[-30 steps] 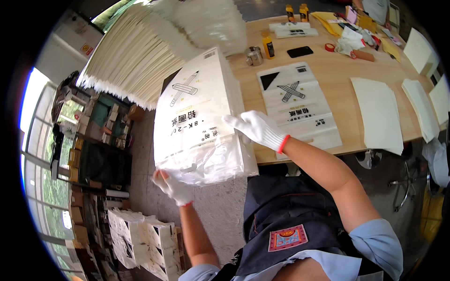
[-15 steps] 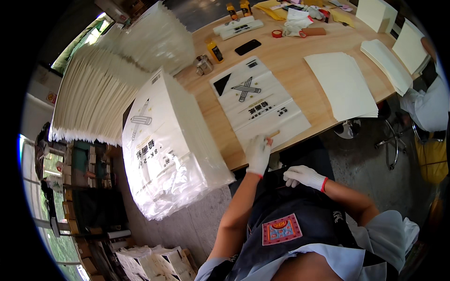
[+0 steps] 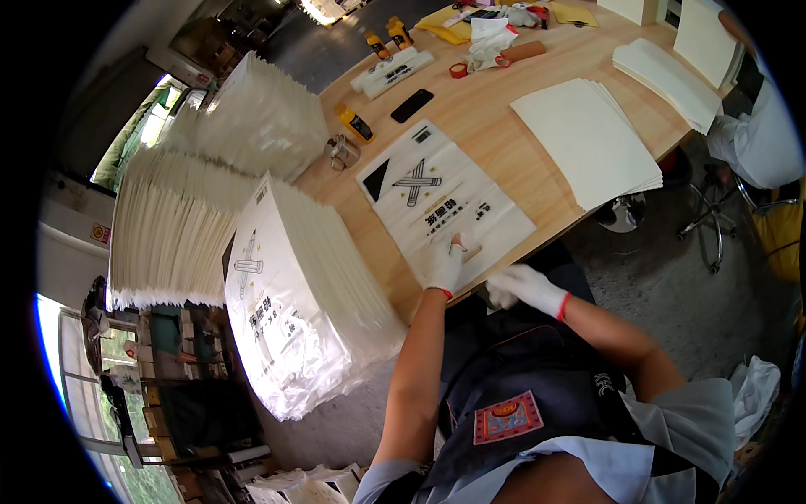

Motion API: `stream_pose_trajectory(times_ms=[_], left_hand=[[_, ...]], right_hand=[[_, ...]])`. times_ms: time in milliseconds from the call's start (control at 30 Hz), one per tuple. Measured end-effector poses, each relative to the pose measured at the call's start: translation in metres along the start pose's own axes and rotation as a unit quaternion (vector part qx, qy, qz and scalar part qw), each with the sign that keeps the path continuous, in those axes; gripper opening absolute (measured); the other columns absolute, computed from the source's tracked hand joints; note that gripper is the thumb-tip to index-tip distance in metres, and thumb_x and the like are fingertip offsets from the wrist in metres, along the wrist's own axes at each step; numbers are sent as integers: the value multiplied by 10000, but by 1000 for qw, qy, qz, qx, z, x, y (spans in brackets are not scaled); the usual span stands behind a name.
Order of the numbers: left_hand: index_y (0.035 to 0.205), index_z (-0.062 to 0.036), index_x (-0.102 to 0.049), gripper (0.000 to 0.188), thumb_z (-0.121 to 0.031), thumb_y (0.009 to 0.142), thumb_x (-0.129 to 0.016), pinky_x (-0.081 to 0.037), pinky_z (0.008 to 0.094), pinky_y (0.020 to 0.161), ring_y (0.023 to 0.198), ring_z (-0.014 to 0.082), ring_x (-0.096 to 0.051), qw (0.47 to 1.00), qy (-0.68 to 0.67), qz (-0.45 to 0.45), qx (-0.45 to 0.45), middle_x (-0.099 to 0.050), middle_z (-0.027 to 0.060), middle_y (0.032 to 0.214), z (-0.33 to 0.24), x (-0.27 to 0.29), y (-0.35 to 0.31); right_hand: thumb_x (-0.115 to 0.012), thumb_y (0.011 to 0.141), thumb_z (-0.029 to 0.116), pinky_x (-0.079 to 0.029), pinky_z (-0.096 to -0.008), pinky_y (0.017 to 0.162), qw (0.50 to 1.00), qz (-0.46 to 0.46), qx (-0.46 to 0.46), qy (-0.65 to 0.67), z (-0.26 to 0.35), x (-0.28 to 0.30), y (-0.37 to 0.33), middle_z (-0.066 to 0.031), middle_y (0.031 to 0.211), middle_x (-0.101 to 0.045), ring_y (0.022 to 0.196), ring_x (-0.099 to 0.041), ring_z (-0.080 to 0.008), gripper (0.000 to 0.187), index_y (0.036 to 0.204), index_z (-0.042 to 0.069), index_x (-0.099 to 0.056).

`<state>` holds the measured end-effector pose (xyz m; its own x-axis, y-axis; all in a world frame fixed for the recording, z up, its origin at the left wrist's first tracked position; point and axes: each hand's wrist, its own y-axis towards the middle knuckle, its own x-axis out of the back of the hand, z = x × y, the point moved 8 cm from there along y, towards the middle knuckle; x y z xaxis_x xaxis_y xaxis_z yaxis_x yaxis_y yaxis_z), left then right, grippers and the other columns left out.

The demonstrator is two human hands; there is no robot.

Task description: The person repeatedly picks up stacks of white paper and inserts them into clear plastic bags on a table. They then place the filled bags onto a growing pile. The task is performed continuously throughout the clip.

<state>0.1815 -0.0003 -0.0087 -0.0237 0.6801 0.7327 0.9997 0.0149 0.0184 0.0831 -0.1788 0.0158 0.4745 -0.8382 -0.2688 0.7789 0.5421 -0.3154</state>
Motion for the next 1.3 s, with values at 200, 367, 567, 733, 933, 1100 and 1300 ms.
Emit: stream_pose_trajectory(times_ms=[200, 367, 567, 733, 933, 1100, 1300], left_hand=[[823, -75, -633, 175, -221, 899, -571, -456, 411, 707, 742, 330, -580, 995, 36, -65, -71, -649, 123, 826, -77, 43, -12], [919, -96, -572, 76, -165, 908, -602, -425, 270, 561, 640, 94, -512, 838, -526, -134, -51, -601, -24, 802, -67, 94, 6], [944, -99, -567, 27, -95, 919, -575, -343, 176, 490, 585, 11, -437, 881, -472, -24, -15, -552, -49, 757, -94, 86, -13], [947, -97, -590, 202, 5, 776, -624, -440, 312, 507, 566, 206, -570, 966, -114, -44, -227, -619, 79, 741, -187, 49, -48], [929, -139, -587, 332, -47, 622, -674, -464, 393, 531, 617, 287, -588, 920, -47, 55, -386, -577, 84, 688, -270, 34, -148], [964, -89, -630, 108, -133, 866, -631, -507, 393, 571, 664, 340, -639, 946, -38, 13, -322, -638, 160, 761, -228, 10, -118], [1012, -35, -603, 119, -28, 900, -562, -465, 273, 740, 811, 163, -604, 977, -189, -14, -99, -630, 94, 870, -105, 3, -76]], right_hand=[[-485, 894, 517, -452, -289, 590, 990, -115, 74, -22, 57, 9, 77, -42, 719, -557, 606, -504, -149, 476, 932, 52, -579], [-392, 926, 452, -480, -410, 619, 815, -215, 63, -534, 4, 81, 69, -173, 822, -659, 738, -645, -272, 444, 901, 90, -646], [-468, 906, 378, -482, -444, 650, 921, -80, -164, -345, 55, 60, -7, -170, 830, -668, 788, -636, -366, 360, 863, 70, -648], [-514, 922, 303, -496, -439, 721, 835, -196, 281, -431, 88, 17, 25, -178, 935, -665, 854, -638, -348, 379, 1070, -41, -571], [-546, 862, 217, -491, -420, 725, 809, -163, 196, -529, 62, 17, 32, -151, 940, -641, 879, -619, -312, 235, 994, 29, -593], [-573, 811, 144, -487, -404, 729, 815, -129, 156, -543, 60, 30, 10, -129, 944, -622, 901, -603, -282, 138, 930, 87, -611], [-607, 743, 134, -469, -422, 671, 652, -319, 270, -633, 82, 128, -63, -95, 830, -589, 794, -582, -296, 183, 926, 131, -604]])
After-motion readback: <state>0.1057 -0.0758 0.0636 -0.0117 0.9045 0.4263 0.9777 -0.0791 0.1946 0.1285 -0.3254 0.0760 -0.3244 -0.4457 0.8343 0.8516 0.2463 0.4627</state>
